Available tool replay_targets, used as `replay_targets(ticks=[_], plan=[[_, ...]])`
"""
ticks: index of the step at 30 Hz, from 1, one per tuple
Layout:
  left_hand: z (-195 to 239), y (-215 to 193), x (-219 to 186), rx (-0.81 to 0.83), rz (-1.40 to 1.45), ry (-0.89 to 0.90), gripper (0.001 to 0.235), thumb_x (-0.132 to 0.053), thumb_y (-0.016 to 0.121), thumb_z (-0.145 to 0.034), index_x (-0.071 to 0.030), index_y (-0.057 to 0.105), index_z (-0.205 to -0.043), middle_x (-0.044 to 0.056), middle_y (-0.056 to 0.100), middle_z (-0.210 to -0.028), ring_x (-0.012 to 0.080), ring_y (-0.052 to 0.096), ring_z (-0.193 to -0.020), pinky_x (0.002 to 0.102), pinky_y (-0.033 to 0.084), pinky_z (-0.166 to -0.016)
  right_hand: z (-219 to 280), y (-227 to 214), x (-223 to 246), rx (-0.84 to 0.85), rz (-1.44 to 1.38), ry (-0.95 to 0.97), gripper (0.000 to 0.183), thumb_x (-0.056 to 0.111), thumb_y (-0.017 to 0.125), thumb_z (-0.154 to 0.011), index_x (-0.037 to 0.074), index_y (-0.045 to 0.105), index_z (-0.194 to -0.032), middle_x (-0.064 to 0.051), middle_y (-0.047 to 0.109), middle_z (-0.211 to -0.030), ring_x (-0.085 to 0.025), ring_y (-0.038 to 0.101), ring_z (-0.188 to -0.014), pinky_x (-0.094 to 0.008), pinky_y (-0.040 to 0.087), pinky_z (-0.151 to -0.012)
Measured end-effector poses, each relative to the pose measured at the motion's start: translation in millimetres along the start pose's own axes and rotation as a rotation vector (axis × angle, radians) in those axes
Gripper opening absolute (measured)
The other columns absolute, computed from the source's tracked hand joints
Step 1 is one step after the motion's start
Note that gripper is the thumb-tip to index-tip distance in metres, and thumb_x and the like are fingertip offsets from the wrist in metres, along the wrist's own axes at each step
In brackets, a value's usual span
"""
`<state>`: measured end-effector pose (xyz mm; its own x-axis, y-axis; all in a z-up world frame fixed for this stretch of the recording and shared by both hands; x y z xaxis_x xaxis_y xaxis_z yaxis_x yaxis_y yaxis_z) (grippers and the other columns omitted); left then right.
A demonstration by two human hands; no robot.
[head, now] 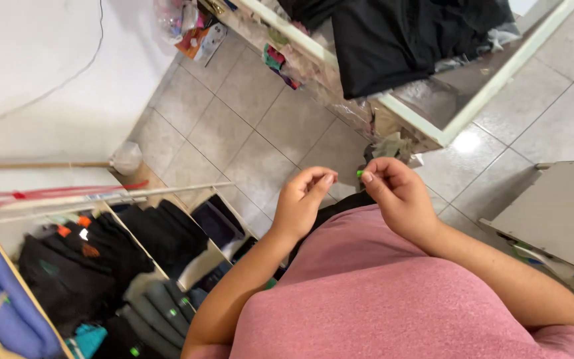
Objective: The person writes on a green tag using a pink pen, then attaches the tag to a folded black garment. They repeat this process for another garment, folding and tagging each item before placing them on a shelf.
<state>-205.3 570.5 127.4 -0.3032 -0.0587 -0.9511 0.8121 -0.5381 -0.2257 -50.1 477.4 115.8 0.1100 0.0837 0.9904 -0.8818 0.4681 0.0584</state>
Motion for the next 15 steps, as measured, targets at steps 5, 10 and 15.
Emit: replay_targets(ticks=[5, 10, 15], plan=[[-129.9, -36.5, 6.9, 0.096, -0.550, 0.447, 0.013, -0.019, 0.065, -0.088, -0.013, 0.070, -0.098, 0.005, 0.067, -0.085, 0.0240, 0.063, -0.078, 0.036, 0.051, -0.076, -73.5, 21.7, 2.8, -0.090, -0.162, 0.023, 0.007, 0.008, 0.057, -0.095, 0.003, 0.060, -0.097, 0.001, 0.047, -0.060, -0.007, 0.045, -0.058, -0.019, 0.039, -0.057], [-250.6, -50.1, 43.9, 0.309, -1.067, 0.900, 0.027, -0.023, 0.064, -0.085, -0.019, 0.063, -0.111, 0.001, 0.062, -0.100, 0.0206, 0.061, -0.092, 0.035, 0.051, -0.074, -126.9, 58.0, -13.6, -0.298, -0.256, 0.057, 0.008, 0.008, 0.054, -0.097, 0.001, 0.058, -0.098, 0.000, 0.046, -0.056, -0.007, 0.042, -0.055, -0.020, 0.036, -0.054], [-332.1, -35.5, 48.9, 0.496, -0.985, 1.363, 0.036, -0.016, 0.060, -0.088, -0.021, 0.058, -0.123, 0.008, 0.056, -0.120, 0.0264, 0.056, -0.107, 0.040, 0.047, -0.085, -153.7, 113.8, -46.3, -0.678, -0.285, 0.122, 0.009, 0.010, 0.058, -0.096, 0.002, 0.060, -0.099, -0.001, 0.048, -0.062, -0.009, 0.046, -0.056, -0.023, 0.039, -0.054]])
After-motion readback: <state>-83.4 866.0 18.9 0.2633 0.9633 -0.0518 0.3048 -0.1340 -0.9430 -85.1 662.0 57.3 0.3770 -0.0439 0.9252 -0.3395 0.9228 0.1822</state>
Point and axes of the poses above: each hand's wrist, its own z-axis away from the middle knuckle, its own y-axis out of the palm, x = y × z, the point moved 1 cm from there along -z, towards the middle knuckle
